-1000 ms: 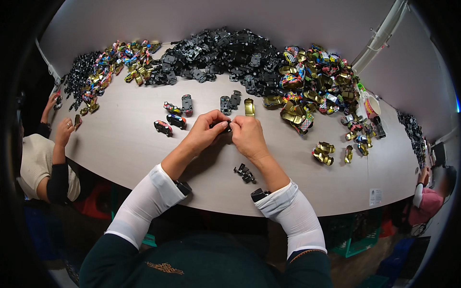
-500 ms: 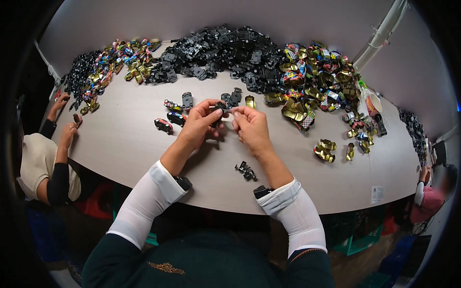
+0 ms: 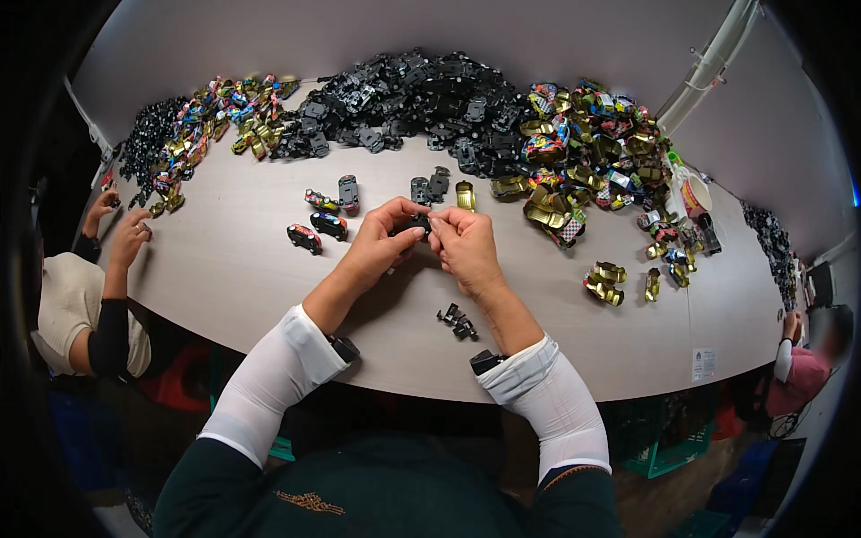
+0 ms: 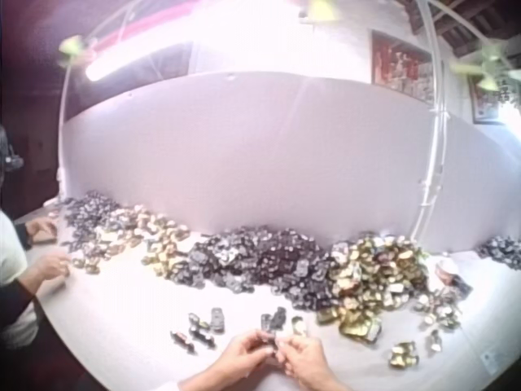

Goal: The person picks up a toy car body and a chassis, fits them together by hand, and presses them to secure the assembly. They repeat this process, handling one chassis and one body at a time, and place the completed toy cars on the table.

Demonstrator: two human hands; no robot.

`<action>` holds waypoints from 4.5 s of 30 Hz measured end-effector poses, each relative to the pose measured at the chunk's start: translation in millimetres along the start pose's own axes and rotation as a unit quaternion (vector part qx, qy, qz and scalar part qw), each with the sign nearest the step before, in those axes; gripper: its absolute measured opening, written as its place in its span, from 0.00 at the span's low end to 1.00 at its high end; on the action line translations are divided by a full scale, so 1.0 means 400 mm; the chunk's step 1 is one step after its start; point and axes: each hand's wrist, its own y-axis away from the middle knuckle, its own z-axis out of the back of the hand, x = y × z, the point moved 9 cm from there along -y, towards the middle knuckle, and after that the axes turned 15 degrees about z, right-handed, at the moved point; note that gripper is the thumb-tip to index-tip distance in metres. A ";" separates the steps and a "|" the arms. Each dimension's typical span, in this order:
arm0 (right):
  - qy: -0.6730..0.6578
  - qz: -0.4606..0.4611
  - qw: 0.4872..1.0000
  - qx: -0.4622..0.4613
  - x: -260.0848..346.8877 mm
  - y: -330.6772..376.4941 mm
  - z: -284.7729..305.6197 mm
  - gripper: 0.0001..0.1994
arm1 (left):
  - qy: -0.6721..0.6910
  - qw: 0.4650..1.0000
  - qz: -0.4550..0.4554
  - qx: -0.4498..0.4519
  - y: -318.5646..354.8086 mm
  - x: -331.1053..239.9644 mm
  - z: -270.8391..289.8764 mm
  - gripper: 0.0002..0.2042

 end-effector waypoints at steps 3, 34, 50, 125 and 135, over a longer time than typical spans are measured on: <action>0.068 0.033 0.997 0.015 -0.008 -0.005 0.007 0.07 | -0.039 0.998 -0.049 -0.022 0.000 -0.007 -0.001 0.11; 0.694 0.274 0.625 0.228 0.082 0.259 0.025 0.14 | -0.282 0.938 -0.081 -0.186 0.043 -0.072 0.063 0.11; 0.792 0.060 0.589 0.149 0.275 0.077 0.223 0.17 | -0.569 0.752 -0.182 -0.279 0.087 -0.192 0.197 0.26; 0.283 0.248 0.925 -0.055 0.044 -0.188 0.140 0.07 | 0.055 0.990 -0.041 -0.127 -0.099 -0.022 0.148 0.05; 0.441 0.025 0.815 0.376 0.140 -0.134 0.110 0.10 | 0.033 0.989 -0.005 -0.147 -0.086 -0.022 0.149 0.11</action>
